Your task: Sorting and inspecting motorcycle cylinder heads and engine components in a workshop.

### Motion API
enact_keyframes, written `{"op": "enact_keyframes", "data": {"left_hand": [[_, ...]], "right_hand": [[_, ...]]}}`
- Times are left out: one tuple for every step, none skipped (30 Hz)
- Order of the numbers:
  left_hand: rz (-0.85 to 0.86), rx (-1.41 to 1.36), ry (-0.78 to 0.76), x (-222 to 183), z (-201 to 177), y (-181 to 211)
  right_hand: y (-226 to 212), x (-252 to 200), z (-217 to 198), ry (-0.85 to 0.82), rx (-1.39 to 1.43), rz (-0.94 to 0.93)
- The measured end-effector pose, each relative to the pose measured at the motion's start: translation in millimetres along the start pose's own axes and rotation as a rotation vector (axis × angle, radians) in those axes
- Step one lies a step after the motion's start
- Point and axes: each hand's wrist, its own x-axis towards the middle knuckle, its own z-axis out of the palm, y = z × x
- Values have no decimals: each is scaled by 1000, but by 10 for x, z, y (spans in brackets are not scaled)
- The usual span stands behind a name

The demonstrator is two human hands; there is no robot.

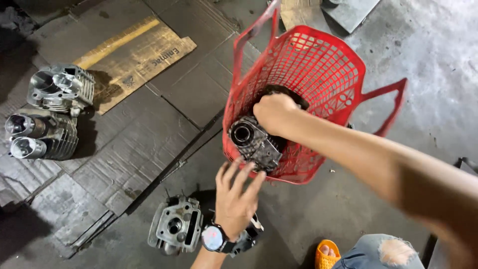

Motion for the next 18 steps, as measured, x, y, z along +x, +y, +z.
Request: {"op": "enact_keyframes", "data": {"left_hand": [[5,-30,35,2,-9,-18],[-3,-34,38,15,-22,-21],[-1,-42,17,29,-32,-34],[0,-50,-2,47,-31,-46],[-8,-56,3,39,-46,-91],[-4,-57,-25,13,-37,-104],[0,-57,-53,-17,-28,-110],[-17,-65,-43,-28,-18,-132],[-11,-75,-56,-35,-15,-145],[0,-78,-75,-51,-37,-181],[-12,-77,-70,-58,-16,-181],[-1,-73,-53,-43,-20,-181],[11,-69,-37,-26,-27,-159],[14,-58,-32,-20,-34,-161],[26,-58,-47,-15,-39,-146],[39,-62,-67,-8,-46,-118],[45,-53,-67,-1,-58,-108],[51,-76,-80,-1,-56,-86]], "right_hand": [[-26,295,245,-80,-33,16],[284,672,768,-87,-38,13],[407,1105,1344,11,-99,-171],[325,1633,1917,108,-158,-357],[703,1805,2399,99,-164,-361],[892,2044,2897,204,-495,-511],[748,2521,3348,313,-825,-658],[858,2153,3236,302,-832,-675],[755,2034,3013,278,-784,-628],[558,1960,2756,264,-732,-578],[523,1877,2673,249,-680,-528],[479,1794,2561,237,-623,-471],[434,1693,2437,225,-566,-414],[430,1646,2339,224,-513,-354],[427,1579,2245,223,-459,-294],[428,1484,2163,220,-400,-230],[431,1354,1988,217,-341,-167],[439,1190,1845,209,-280,-101]]}}
